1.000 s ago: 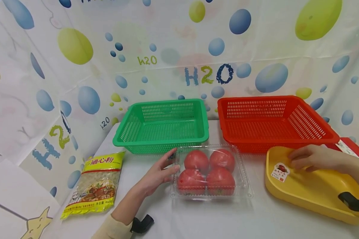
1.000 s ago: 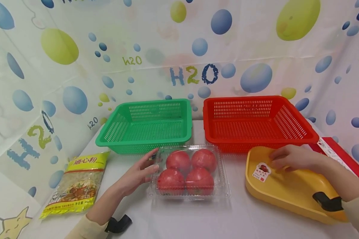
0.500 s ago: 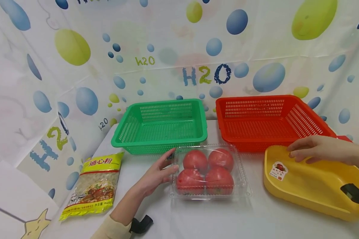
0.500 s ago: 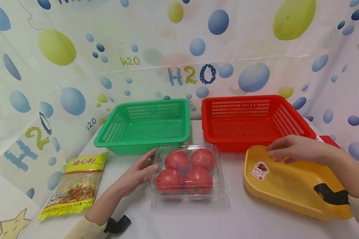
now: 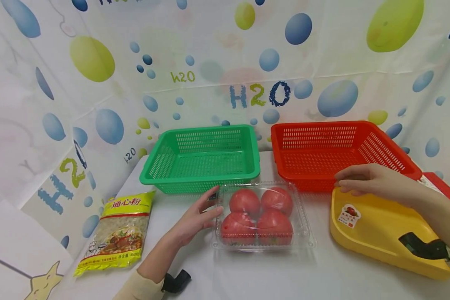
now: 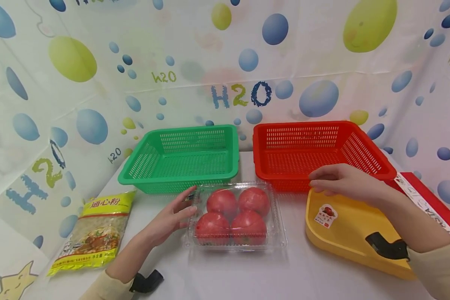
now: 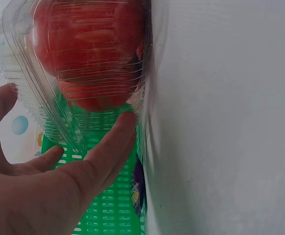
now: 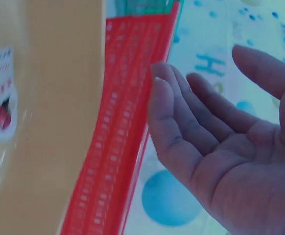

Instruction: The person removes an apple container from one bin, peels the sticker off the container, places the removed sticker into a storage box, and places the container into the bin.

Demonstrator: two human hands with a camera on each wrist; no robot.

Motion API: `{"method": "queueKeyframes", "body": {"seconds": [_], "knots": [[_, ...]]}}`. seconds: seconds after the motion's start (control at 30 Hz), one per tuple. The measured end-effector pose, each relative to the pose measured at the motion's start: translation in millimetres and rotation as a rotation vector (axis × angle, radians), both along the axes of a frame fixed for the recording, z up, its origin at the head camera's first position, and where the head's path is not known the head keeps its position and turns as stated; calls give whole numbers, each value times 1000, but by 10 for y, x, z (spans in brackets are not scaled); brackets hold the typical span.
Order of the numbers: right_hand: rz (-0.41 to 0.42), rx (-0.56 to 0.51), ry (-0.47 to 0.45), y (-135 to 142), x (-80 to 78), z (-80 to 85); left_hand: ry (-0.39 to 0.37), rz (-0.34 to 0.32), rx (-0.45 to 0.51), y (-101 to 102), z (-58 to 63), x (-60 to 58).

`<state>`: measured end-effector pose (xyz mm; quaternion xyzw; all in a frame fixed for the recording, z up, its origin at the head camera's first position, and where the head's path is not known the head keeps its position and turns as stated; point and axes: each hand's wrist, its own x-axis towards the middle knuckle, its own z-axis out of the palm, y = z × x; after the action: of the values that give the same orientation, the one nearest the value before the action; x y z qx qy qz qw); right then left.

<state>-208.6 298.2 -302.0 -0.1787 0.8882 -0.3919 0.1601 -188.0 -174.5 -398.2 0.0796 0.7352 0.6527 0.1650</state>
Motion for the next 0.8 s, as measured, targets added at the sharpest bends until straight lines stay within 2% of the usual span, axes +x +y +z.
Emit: {"method": "queueKeyframes", "body": {"seconds": [0.23, 0.5, 0.63, 0.8], "knots": [[-47, -88, 31, -321, 69, -78, 14, 32, 0, 9, 14, 2], [-87, -123, 80, -707, 177, -305, 18, 36, -11, -1, -2, 20], [-106, -138, 21, -794, 228, -403, 12, 37, -12, 6, -9, 36], [-114, -135, -103, -855, 247, -476, -3, 25, -6, -2, -28, 49]]}}
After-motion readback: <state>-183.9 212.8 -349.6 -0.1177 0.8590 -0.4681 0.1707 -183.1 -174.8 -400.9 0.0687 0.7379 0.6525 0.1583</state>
